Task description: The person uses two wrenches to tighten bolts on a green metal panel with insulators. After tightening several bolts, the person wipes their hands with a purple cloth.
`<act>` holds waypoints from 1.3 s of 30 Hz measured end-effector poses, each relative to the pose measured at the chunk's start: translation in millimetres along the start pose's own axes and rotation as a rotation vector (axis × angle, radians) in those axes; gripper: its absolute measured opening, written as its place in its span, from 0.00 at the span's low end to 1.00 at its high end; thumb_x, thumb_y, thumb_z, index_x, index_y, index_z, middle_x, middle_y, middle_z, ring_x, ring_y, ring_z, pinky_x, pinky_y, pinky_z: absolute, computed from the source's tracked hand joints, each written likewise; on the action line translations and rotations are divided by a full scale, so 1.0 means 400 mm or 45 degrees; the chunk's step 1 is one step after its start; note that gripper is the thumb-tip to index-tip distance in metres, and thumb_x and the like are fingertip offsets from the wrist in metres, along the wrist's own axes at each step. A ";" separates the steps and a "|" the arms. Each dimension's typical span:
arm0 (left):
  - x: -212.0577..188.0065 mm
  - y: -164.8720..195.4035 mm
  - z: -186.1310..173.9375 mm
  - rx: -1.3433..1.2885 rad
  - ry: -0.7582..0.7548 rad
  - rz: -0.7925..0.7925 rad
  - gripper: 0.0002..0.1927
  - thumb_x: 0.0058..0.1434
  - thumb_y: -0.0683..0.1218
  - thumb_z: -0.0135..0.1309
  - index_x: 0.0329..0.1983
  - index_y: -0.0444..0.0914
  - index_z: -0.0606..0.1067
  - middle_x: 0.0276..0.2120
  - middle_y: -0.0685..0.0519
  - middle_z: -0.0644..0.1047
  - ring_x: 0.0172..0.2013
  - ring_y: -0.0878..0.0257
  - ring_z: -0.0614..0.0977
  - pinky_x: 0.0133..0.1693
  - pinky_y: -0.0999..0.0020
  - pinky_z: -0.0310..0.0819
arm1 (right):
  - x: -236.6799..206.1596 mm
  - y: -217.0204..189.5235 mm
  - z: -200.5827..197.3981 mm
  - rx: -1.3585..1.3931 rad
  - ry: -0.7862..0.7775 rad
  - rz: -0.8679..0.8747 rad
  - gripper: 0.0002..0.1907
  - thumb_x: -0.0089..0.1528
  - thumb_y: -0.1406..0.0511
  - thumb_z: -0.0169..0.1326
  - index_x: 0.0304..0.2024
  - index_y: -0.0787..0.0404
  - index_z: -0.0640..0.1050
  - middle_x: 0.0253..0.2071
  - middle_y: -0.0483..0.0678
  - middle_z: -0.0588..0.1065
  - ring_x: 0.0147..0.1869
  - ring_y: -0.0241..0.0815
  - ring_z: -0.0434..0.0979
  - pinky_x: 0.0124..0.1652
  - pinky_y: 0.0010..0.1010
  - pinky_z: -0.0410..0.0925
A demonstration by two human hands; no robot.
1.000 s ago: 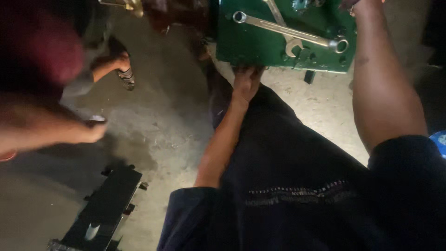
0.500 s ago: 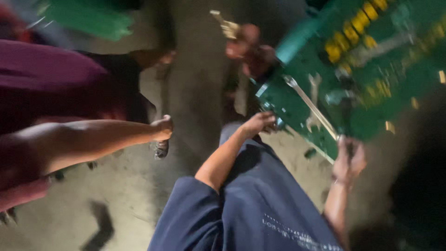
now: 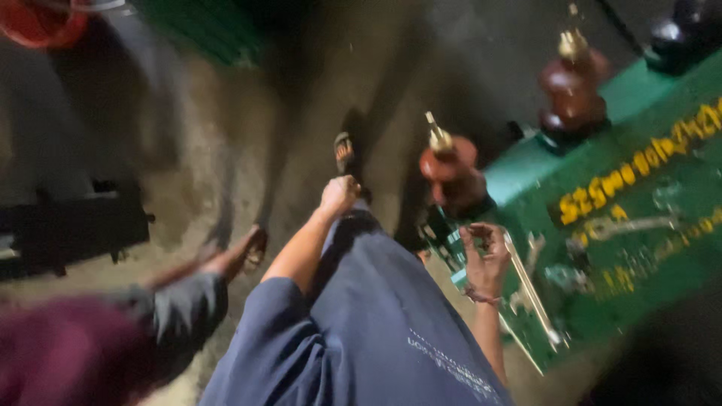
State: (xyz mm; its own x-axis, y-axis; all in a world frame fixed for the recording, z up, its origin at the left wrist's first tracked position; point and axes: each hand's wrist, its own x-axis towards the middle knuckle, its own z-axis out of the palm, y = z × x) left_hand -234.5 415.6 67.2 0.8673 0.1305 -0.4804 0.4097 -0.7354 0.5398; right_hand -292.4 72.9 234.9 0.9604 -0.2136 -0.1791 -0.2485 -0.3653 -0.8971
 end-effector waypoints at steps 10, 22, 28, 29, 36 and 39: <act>0.463 -0.125 -0.458 -0.091 -0.039 0.001 0.15 0.63 0.55 0.57 0.45 0.39 0.79 0.40 0.41 0.82 0.44 0.44 0.83 0.44 0.52 0.76 | 0.474 -0.392 0.405 -0.114 -0.070 -0.042 0.20 0.65 0.55 0.63 0.53 0.59 0.76 0.44 0.49 0.81 0.48 0.40 0.82 0.47 0.30 0.73; 0.700 -0.076 -0.645 -0.317 0.070 -0.013 0.17 0.66 0.55 0.56 0.43 0.35 0.74 0.33 0.41 0.79 0.32 0.51 0.79 0.37 0.58 0.74 | 1.272 -0.645 0.743 -0.407 -0.094 -0.692 0.23 0.67 0.58 0.64 0.60 0.58 0.71 0.50 0.52 0.81 0.54 0.51 0.82 0.51 0.42 0.72; 0.793 0.107 -0.739 -0.298 -0.012 -0.255 0.14 0.68 0.51 0.56 0.48 0.35 0.78 0.38 0.42 0.83 0.37 0.53 0.83 0.41 0.62 0.77 | 1.879 -0.901 0.983 -0.369 -0.062 -0.654 0.42 0.63 0.51 0.68 0.71 0.54 0.61 0.66 0.59 0.70 0.65 0.62 0.74 0.59 0.50 0.67; 0.811 0.147 -0.758 -0.397 0.028 -0.232 0.15 0.66 0.50 0.56 0.50 0.36 0.78 0.40 0.45 0.84 0.39 0.56 0.84 0.42 0.63 0.77 | 1.959 -0.942 1.032 -0.361 0.028 -0.828 0.43 0.63 0.51 0.69 0.71 0.56 0.61 0.69 0.60 0.67 0.68 0.64 0.71 0.59 0.52 0.66; 0.956 0.401 -0.871 -0.714 0.186 -0.070 0.17 0.66 0.48 0.55 0.55 0.37 0.76 0.47 0.47 0.83 0.47 0.61 0.85 0.49 0.66 0.78 | 2.232 -1.070 1.264 -0.702 -0.211 -0.808 0.53 0.38 0.57 0.78 0.62 0.59 0.68 0.63 0.62 0.69 0.61 0.64 0.73 0.56 0.65 0.62; 1.050 0.487 -0.928 -0.707 0.137 -0.027 0.19 0.68 0.48 0.53 0.60 0.38 0.75 0.51 0.48 0.82 0.50 0.58 0.83 0.51 0.64 0.76 | 2.160 -1.032 1.168 -0.245 -0.201 -0.891 0.18 0.57 0.63 0.70 0.47 0.57 0.78 0.45 0.50 0.82 0.52 0.52 0.83 0.51 0.43 0.74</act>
State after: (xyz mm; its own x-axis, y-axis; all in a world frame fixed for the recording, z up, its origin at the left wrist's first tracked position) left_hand 314.4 574.0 227.3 0.8692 0.2298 -0.4377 0.4894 -0.2753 0.8274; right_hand 698.8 462.5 261.8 0.9055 0.2550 0.3393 0.4243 -0.5233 -0.7390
